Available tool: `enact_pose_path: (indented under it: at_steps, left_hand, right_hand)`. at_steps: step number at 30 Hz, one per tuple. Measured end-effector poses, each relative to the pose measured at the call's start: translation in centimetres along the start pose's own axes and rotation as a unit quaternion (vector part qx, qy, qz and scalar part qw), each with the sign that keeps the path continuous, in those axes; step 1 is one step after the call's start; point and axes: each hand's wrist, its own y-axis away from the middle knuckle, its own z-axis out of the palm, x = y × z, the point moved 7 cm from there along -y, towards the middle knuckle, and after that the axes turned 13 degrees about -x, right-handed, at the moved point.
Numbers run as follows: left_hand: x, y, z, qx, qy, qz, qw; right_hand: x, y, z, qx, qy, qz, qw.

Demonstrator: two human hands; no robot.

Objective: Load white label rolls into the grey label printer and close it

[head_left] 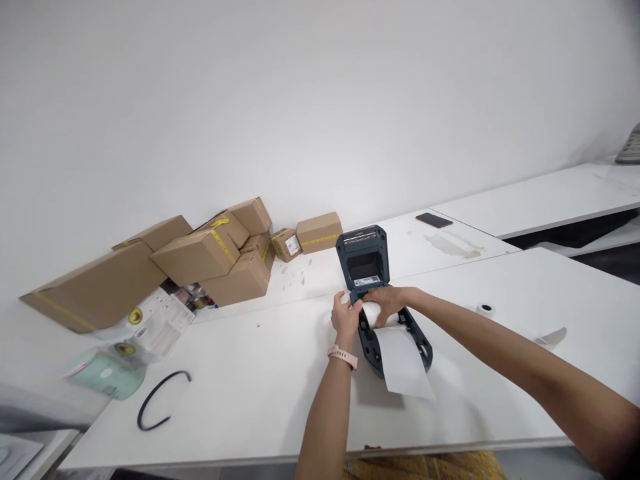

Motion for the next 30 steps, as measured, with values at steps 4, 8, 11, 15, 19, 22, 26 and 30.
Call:
enact_pose_path:
  at_steps: [4, 8, 11, 15, 19, 22, 26, 30]
  left_hand:
    - [-0.4, 0.0, 0.3, -0.001, 0.028, 0.002, 1.000]
    - [-1.3, -0.3, 1.0, -0.011, 0.086, 0.000, 0.996]
    - [-1.9, -0.7, 1.5, -0.018, 0.132, -0.006, 0.991]
    - [-2.4, -0.9, 2.0, -0.024, 0.174, -0.015, 0.984]
    - [-2.6, -1.0, 2.1, -0.026, 0.194, -0.015, 0.981]
    - [-2.5, -0.9, 2.2, -0.022, 0.198, -0.015, 0.980]
    - [-1.8, 0.2, 2.4, -0.024, 0.186, -0.008, 0.982]
    - [-1.1, 4.7, 1.8, -0.027, 0.148, 0.022, 0.988]
  right_hand:
    - [0.5, -0.1, 0.1, 0.002, -0.011, 0.004, 1.000]
    - [0.8, 0.2, 0.0, 0.015, -0.035, -0.001, 0.999]
    - [0.8, 0.3, -0.3, 0.019, -0.047, -0.003, 0.999]
    - [0.8, 0.1, -0.6, 0.004, -0.057, -0.004, 0.998]
    - [1.0, 0.0, -0.7, -0.004, -0.065, -0.004, 0.998]
    - [1.0, 0.1, -0.5, -0.001, -0.068, -0.010, 0.998]
    - [0.7, 0.3, -0.4, 0.004, -0.073, -0.018, 0.997]
    - [-0.1, 2.1, -0.9, 0.029, -0.085, -0.036, 0.995]
